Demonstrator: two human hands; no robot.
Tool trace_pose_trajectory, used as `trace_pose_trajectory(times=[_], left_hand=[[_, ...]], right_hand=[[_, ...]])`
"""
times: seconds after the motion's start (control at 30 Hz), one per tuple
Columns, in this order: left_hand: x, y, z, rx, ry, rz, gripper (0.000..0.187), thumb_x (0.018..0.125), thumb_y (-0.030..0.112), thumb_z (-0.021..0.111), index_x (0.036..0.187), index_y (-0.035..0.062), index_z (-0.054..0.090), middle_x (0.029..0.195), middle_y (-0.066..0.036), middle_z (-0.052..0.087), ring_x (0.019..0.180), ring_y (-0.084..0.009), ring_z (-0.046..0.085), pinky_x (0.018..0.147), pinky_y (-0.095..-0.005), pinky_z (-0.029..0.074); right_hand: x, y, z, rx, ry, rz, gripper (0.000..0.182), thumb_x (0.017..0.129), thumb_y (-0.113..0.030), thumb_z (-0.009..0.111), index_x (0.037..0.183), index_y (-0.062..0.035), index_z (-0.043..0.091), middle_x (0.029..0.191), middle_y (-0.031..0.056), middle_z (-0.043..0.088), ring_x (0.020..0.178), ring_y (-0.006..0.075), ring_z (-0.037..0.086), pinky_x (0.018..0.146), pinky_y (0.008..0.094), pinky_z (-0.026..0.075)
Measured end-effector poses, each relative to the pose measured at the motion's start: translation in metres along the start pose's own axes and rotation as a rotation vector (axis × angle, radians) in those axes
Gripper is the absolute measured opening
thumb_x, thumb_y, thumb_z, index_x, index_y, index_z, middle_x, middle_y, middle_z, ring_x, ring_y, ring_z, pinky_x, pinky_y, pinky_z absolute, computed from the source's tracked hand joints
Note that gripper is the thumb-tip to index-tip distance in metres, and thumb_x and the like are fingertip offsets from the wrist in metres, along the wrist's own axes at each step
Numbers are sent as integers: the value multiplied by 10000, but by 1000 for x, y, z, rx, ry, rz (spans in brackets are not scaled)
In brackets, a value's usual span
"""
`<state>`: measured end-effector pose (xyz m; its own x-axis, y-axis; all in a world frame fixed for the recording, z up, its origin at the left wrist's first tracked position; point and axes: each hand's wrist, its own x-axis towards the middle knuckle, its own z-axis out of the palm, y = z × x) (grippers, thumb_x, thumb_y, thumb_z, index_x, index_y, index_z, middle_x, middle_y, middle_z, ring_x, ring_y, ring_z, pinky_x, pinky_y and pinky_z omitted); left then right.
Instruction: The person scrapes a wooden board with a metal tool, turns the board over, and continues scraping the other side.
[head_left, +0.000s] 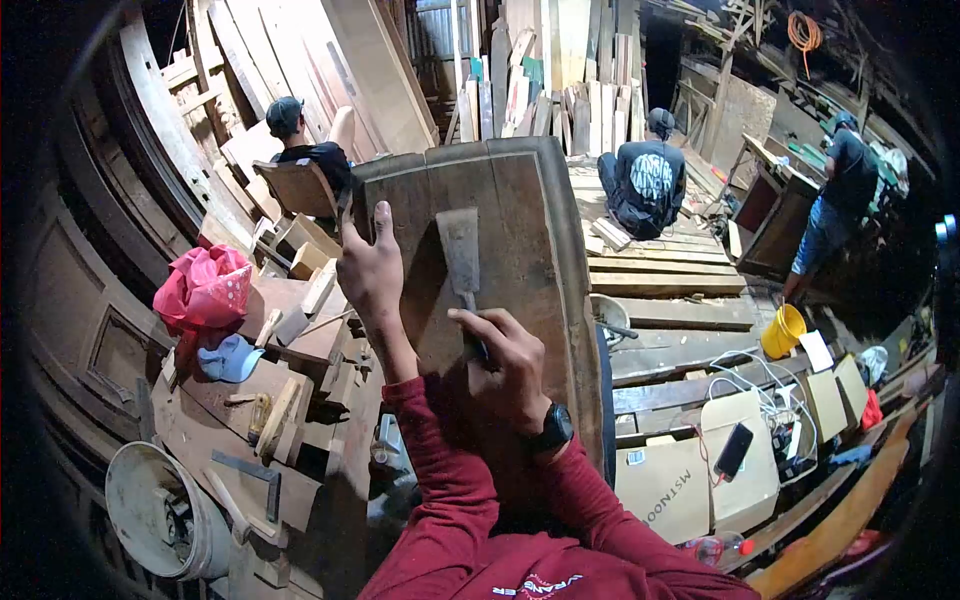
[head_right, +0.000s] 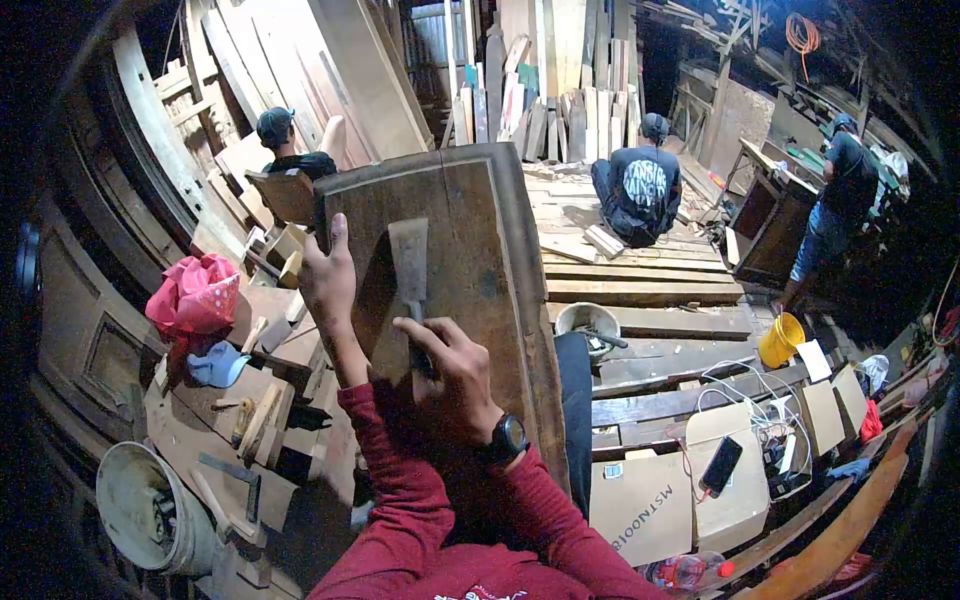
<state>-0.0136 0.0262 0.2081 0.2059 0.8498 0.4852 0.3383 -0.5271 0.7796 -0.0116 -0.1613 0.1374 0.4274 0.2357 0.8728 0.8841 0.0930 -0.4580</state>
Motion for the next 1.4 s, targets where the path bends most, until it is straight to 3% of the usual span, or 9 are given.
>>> trace_pose_trajectory(times=[0.1, 0.27, 0.67, 0.7, 0.87, 1.03, 1.17, 1.3, 1.4], left_hand=[[3, 3, -2, 21, -34, -3, 784, 970, 667, 493, 1305, -36, 586, 1144, -347, 671, 1093, -516, 642, 947, -548, 508], [-1, 9, -10, 4, -123, -105, 943, 941, 740, 464, 1409, -76, 513, 1362, -353, 564, 1291, -484, 539, 1086, -502, 425], [-1, 9, -10, -18, -140, -93, 961, 940, 749, 459, 1424, -81, 493, 1365, -355, 561, 1295, -492, 531, 1091, -514, 417], [2, -4, 5, -5, 7, 23, 780, 971, 662, 497, 1328, -27, 575, 1203, -358, 646, 1133, -505, 631, 974, -547, 500], [2, 2, -3, 27, -59, -36, 814, 970, 672, 490, 1337, -52, 561, 1197, -362, 646, 1133, -511, 627, 977, -544, 498], [-1, 3, 0, 16, -14, 15, 793, 972, 668, 494, 1252, -67, 597, 1127, -356, 668, 1081, -513, 646, 932, -546, 513], [0, -2, 4, 22, 2, 6, 776, 969, 660, 510, 1231, -65, 603, 1112, -356, 672, 1069, -514, 649, 908, -556, 518], [0, 5, 1, 21, -15, 10, 763, 972, 652, 510, 1236, -58, 604, 1118, -347, 675, 1064, -506, 655, 904, -547, 523], [-4, 7, -5, -6, -40, 12, 754, 978, 640, 507, 1264, -52, 599, 1150, -329, 675, 1077, -496, 655, 920, -538, 523]], right_hand=[[-10, 9, -10, 83, -21, -172, 439, 774, -102, 646, 1209, -74, 702, 840, 124, 625, 677, 303, 645, 599, 369, 510], [2, -5, -8, 13, -63, -31, 385, 783, -67, 627, 1157, -49, 718, 753, 126, 599, 606, 288, 602, 550, 351, 472], [-6, 6, -12, 26, -89, -108, 427, 795, 18, 571, 1192, -69, 700, 786, 120, 624, 629, 273, 646, 563, 373, 498], [-9, 8, -16, 43, -69, -143, 442, 786, 33, 578, 1196, -75, 700, 799, 116, 636, 632, 271, 648, 569, 372, 502], [4, -1, -4, 2, -47, 26, 327, 839, -46, 588, 1138, -32, 719, 741, 107, 636, 632, 251, 668, 583, 352, 524], [-13, 8, -16, 88, -43, -54, 351, 865, 29, 581, 1181, -57, 707, 809, 101, 664, 710, 245, 688, 629, 327, 536], [6, 4, -4, 20, 44, -22, 256, 996, -166, 542, 1099, -12, 719, 699, 90, 639, 585, 205, 655, 532, 324, 502], [-19, 16, -18, 77, -10, -138, 503, 1060, -441, 453, 1118, -4, 695, 770, 115, 661, 661, 235, 684, 571, 341, 515], [-10, 11, -7, 220, 28, -87, 568, 1051, -508, 421, 1127, -17, 696, 746, 96, 659, 644, 232, 679, 569, 344, 515]])
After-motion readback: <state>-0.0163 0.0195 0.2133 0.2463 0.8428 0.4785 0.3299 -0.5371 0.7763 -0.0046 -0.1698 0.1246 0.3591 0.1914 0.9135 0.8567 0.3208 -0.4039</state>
